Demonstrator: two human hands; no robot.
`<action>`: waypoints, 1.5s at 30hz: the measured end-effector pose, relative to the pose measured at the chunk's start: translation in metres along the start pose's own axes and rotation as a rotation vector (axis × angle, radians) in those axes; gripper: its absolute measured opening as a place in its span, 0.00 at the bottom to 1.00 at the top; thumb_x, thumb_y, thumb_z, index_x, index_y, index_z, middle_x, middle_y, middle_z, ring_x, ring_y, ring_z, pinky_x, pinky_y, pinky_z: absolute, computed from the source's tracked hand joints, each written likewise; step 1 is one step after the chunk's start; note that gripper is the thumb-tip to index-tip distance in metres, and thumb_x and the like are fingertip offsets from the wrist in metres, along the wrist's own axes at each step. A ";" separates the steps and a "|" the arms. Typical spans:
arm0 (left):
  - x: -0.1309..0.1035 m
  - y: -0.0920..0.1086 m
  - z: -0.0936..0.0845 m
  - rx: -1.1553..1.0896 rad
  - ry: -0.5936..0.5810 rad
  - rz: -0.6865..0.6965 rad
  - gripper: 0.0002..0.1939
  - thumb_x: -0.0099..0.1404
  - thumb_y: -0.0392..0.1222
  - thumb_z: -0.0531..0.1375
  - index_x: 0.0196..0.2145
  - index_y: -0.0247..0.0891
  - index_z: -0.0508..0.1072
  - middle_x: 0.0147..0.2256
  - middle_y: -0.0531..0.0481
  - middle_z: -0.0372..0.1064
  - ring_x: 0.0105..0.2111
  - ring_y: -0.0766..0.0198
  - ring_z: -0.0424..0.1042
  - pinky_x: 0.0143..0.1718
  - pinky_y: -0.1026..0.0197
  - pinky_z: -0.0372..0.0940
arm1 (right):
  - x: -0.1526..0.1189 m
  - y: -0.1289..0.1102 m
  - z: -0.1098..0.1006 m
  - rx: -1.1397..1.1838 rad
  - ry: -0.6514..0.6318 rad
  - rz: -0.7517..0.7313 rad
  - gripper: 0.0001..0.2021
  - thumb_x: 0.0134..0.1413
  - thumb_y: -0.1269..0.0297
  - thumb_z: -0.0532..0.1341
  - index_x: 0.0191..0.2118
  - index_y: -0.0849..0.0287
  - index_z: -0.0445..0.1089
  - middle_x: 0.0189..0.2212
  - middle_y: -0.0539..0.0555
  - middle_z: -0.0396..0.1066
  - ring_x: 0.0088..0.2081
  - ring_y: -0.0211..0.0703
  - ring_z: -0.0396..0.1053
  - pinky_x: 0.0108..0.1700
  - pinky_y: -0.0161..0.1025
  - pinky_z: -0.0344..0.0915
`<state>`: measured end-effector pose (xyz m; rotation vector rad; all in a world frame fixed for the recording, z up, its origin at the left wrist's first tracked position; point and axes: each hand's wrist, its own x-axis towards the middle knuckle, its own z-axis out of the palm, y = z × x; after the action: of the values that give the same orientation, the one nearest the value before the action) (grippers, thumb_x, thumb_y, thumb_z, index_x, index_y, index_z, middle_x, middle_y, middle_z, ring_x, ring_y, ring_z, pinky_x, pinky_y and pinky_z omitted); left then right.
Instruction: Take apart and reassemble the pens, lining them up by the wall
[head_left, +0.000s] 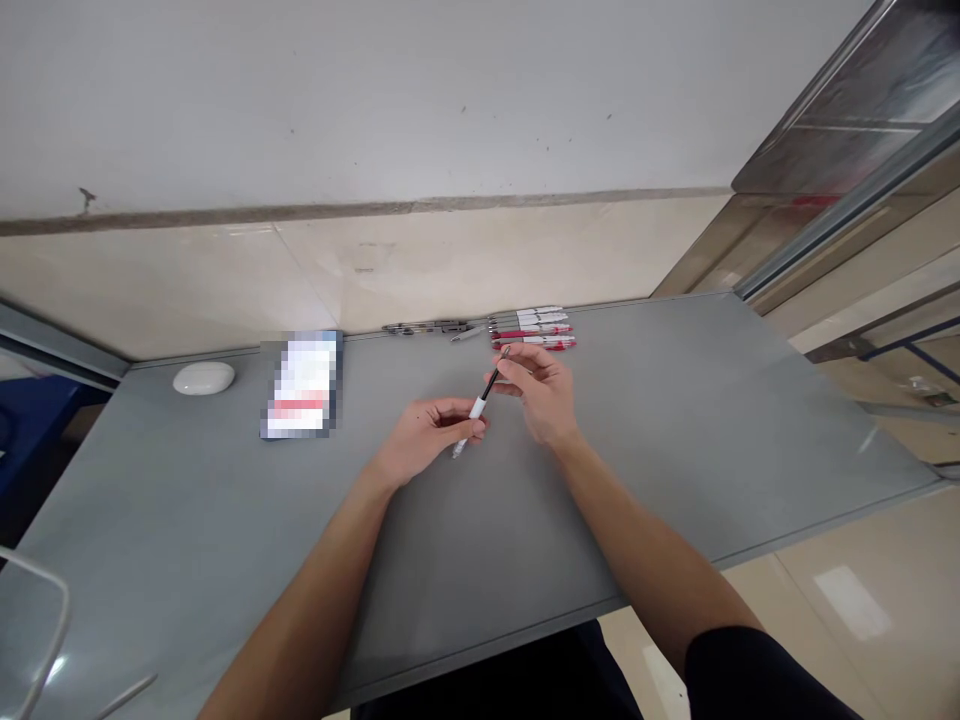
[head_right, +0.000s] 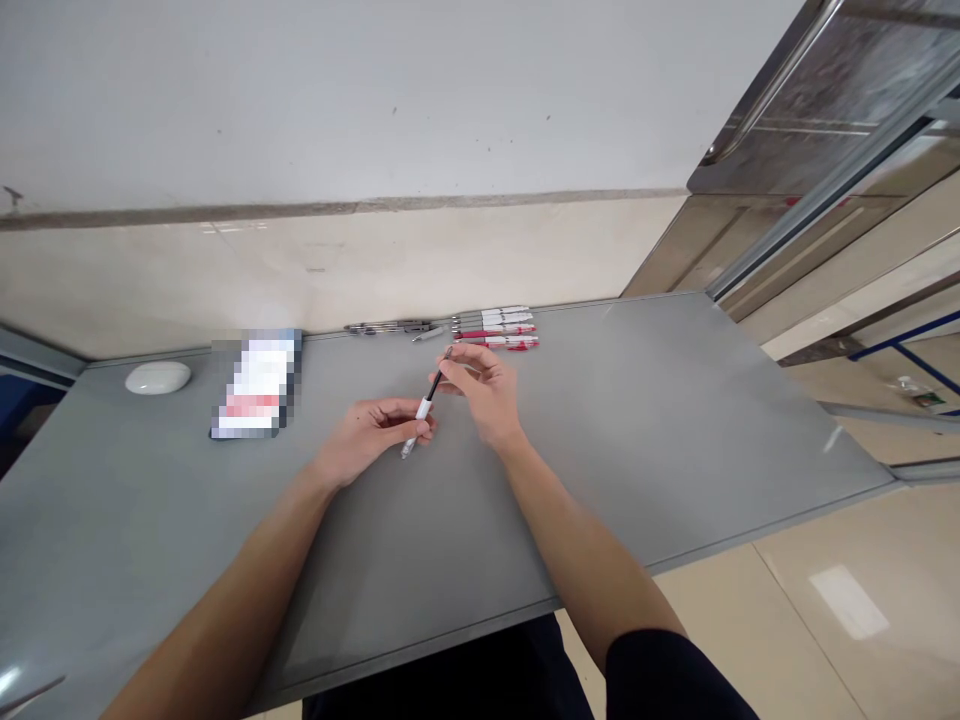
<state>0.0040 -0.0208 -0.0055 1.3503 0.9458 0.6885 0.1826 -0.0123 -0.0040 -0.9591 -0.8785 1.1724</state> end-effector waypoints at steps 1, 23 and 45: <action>0.000 -0.001 -0.001 0.000 0.002 -0.011 0.13 0.58 0.49 0.66 0.39 0.41 0.80 0.35 0.47 0.77 0.33 0.59 0.74 0.37 0.56 0.67 | 0.002 0.000 -0.002 0.027 0.022 0.006 0.11 0.43 0.58 0.70 0.33 0.53 0.72 0.33 0.48 0.74 0.31 0.39 0.75 0.38 0.44 0.76; 0.004 0.004 -0.011 -0.571 0.145 -0.068 0.10 0.63 0.41 0.64 0.41 0.34 0.76 0.35 0.46 0.77 0.34 0.62 0.77 0.40 0.60 0.74 | 0.009 0.006 -0.012 0.214 -0.049 0.226 0.11 0.45 0.60 0.69 0.38 0.52 0.75 0.37 0.48 0.74 0.33 0.36 0.72 0.33 0.36 0.72; 0.006 0.003 -0.014 -0.586 0.275 -0.064 0.11 0.60 0.38 0.66 0.41 0.35 0.76 0.34 0.49 0.74 0.35 0.60 0.77 0.44 0.54 0.74 | 0.004 0.009 -0.007 0.055 -0.190 0.236 0.12 0.46 0.58 0.70 0.38 0.52 0.75 0.37 0.49 0.73 0.34 0.39 0.73 0.36 0.42 0.73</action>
<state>-0.0046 -0.0082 -0.0032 0.7172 0.9017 1.0251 0.1866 -0.0086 -0.0143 -0.9357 -0.8949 1.5011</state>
